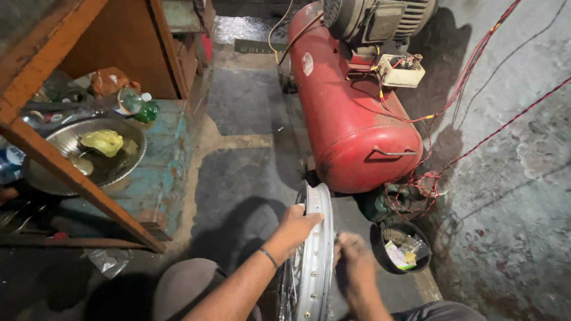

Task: The person sits on the floor and inserts metal spokes into a bicycle wheel rim, then secures them with small fasteners. The person repeatedly picks up spokes and fasteners from the floor and attaches them to the rim by hand.

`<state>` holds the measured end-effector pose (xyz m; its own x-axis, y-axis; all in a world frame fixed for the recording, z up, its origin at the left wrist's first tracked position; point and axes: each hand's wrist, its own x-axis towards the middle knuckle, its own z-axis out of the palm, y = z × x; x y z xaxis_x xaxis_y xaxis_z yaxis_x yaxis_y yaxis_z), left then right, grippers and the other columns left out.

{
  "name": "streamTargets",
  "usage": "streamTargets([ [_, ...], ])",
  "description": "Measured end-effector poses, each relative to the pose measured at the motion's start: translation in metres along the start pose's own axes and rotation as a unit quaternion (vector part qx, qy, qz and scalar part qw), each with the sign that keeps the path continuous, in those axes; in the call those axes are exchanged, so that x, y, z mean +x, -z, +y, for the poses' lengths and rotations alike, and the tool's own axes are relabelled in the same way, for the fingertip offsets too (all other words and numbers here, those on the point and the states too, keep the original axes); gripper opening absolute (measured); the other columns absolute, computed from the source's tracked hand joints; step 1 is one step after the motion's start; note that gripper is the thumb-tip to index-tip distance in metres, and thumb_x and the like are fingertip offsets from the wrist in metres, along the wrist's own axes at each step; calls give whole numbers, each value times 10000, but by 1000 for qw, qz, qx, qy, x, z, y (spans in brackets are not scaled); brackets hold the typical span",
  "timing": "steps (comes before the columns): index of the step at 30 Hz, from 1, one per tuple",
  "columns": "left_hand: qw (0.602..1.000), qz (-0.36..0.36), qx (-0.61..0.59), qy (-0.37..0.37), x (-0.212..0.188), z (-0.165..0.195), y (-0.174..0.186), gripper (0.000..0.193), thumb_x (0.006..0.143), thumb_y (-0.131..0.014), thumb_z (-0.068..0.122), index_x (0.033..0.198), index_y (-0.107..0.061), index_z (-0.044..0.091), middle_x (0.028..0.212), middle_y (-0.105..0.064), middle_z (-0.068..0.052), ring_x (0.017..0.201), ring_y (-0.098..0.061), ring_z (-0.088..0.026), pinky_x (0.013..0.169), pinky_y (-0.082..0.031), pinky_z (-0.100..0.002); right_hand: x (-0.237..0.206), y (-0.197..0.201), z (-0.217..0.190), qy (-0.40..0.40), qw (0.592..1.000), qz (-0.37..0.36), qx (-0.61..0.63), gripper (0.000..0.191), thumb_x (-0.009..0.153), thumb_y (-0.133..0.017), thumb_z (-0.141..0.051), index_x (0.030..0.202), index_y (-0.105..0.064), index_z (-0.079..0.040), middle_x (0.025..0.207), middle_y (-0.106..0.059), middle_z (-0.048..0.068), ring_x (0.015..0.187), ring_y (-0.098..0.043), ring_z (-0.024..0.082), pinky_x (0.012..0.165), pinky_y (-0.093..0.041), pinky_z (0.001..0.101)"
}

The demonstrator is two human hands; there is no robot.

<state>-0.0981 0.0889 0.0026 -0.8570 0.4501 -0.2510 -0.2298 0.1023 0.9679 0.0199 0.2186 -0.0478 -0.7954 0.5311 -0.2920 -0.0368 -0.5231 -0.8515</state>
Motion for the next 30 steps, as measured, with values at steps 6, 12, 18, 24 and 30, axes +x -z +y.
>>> streamTargets([
  [6,999,-32,-36,18,-6,6,-4,275,843,-678,219,966,-718,-23,801,-742,-89,682,-708,-171,623,-559,-366,64,-34,-37,105,991,-37,-75,138,940,-641,-150,973,-679,-22,770,-643,-11,663,-569,86,613,-458,230],
  [12,999,-13,20,-24,2,-8,4,277,856,-717,224,908,-741,-47,748,-717,-78,670,-657,-149,610,-530,-356,18,-2,-5,45,992,53,-106,116,950,-668,-176,931,-645,-64,665,-555,47,583,-483,156,533,-399,303],
  [18,992,-49,-120,3,15,-20,-4,247,845,-692,175,943,-736,-48,779,-727,-85,640,-675,-174,578,-530,-363,-9,12,29,-7,999,3,34,101,903,-681,-98,957,-603,-63,763,-618,2,670,-559,112,615,-461,276],
  [24,984,-91,-153,9,7,-11,-2,232,836,-654,151,964,-747,-18,816,-768,-81,683,-734,-174,638,-585,-339,60,-21,-21,13,999,-40,28,183,980,-682,-185,912,-585,-46,697,-532,4,582,-483,126,535,-406,287],
  [30,999,-41,3,31,3,-12,4,316,894,-711,253,930,-756,-58,802,-734,-76,697,-678,-144,629,-541,-331,67,-19,-4,92,976,60,-187,201,959,-693,-186,845,-632,-32,696,-502,16,592,-447,115,527,-360,292],
])
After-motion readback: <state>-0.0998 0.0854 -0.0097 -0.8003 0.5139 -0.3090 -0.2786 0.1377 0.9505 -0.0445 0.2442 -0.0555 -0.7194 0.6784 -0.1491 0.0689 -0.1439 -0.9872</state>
